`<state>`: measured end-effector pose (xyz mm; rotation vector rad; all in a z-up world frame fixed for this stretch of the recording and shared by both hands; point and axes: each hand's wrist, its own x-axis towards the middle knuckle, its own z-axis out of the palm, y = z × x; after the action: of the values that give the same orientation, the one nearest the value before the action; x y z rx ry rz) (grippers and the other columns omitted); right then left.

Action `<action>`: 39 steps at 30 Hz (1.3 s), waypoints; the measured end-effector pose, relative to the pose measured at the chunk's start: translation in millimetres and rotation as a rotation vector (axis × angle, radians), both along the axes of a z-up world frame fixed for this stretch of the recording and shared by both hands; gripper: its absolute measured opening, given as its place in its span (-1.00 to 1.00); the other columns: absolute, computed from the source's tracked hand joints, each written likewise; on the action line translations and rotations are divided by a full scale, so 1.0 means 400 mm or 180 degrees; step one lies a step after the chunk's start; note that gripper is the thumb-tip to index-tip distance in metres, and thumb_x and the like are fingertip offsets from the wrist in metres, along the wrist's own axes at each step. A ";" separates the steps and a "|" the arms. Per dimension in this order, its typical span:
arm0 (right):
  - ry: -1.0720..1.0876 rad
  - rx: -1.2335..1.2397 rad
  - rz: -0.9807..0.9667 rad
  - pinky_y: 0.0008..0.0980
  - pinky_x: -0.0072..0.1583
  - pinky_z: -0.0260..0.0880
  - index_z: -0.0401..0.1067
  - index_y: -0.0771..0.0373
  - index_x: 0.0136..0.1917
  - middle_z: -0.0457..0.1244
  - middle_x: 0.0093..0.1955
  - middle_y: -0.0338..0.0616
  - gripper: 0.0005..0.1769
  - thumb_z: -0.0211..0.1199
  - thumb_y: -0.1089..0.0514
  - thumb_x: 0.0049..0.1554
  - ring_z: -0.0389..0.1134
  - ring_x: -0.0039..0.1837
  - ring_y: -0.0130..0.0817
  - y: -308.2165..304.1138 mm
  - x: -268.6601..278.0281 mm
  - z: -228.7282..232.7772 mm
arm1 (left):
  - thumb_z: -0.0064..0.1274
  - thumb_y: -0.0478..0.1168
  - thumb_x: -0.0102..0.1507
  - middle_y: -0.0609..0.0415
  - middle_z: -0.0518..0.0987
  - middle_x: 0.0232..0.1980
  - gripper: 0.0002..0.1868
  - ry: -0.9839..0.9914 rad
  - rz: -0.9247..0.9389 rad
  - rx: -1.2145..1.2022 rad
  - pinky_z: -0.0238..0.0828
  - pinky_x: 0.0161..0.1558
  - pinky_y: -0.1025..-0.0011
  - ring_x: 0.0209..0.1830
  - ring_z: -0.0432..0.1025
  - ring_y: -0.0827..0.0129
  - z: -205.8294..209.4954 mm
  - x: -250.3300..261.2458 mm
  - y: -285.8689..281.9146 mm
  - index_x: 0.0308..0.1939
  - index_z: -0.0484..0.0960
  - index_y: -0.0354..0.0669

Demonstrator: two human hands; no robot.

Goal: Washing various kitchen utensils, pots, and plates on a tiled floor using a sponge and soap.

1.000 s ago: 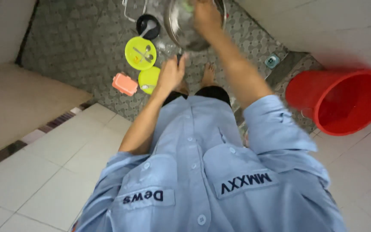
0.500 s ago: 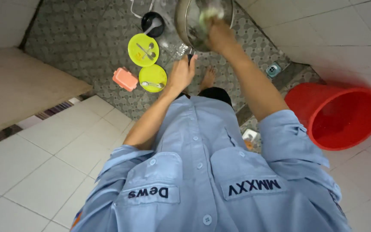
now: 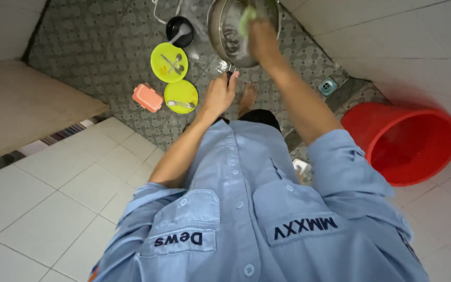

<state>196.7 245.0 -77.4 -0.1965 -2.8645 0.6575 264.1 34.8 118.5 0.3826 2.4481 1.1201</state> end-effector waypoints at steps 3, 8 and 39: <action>-0.0363 -0.1772 0.1066 0.06 -0.05 0.40 0.36 0.42 -0.09 0.31 -0.13 0.27 -0.75 0.35 0.32 -0.03 0.40 -0.09 0.22 -0.066 0.014 0.070 | -0.11 0.15 0.42 -0.37 0.61 -0.32 -0.47 -0.0080 0.0101 -0.0504 0.39 -0.22 -0.21 -0.23 0.49 -0.39 -0.026 0.014 0.017 -0.19 0.59 -0.32; 0.0240 -0.0803 -0.0258 0.07 0.01 0.39 0.51 0.29 0.18 0.37 0.04 0.23 -0.70 0.33 0.22 0.17 0.39 0.02 0.24 -0.001 -0.027 0.189 | -0.16 0.18 0.43 -0.41 0.61 -0.27 -0.45 -0.0205 -0.0329 -0.0972 0.40 -0.18 -0.22 -0.19 0.50 -0.37 0.066 0.009 0.056 -0.13 0.58 -0.30; -0.2203 -0.1951 0.1156 -0.01 0.51 0.07 -0.05 0.39 0.58 0.06 0.52 0.33 -0.20 0.19 0.26 0.16 0.09 0.55 0.18 -0.077 0.059 0.099 | -0.12 0.12 0.41 -0.37 0.62 -0.33 -0.51 -0.0062 0.0070 -0.1061 0.41 -0.13 -0.16 -0.25 0.54 -0.31 -0.101 0.106 0.006 -0.22 0.63 -0.26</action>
<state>220.1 214.0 -37.9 0.0302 -3.2435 1.8567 306.4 37.3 78.1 0.2398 2.5654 0.6993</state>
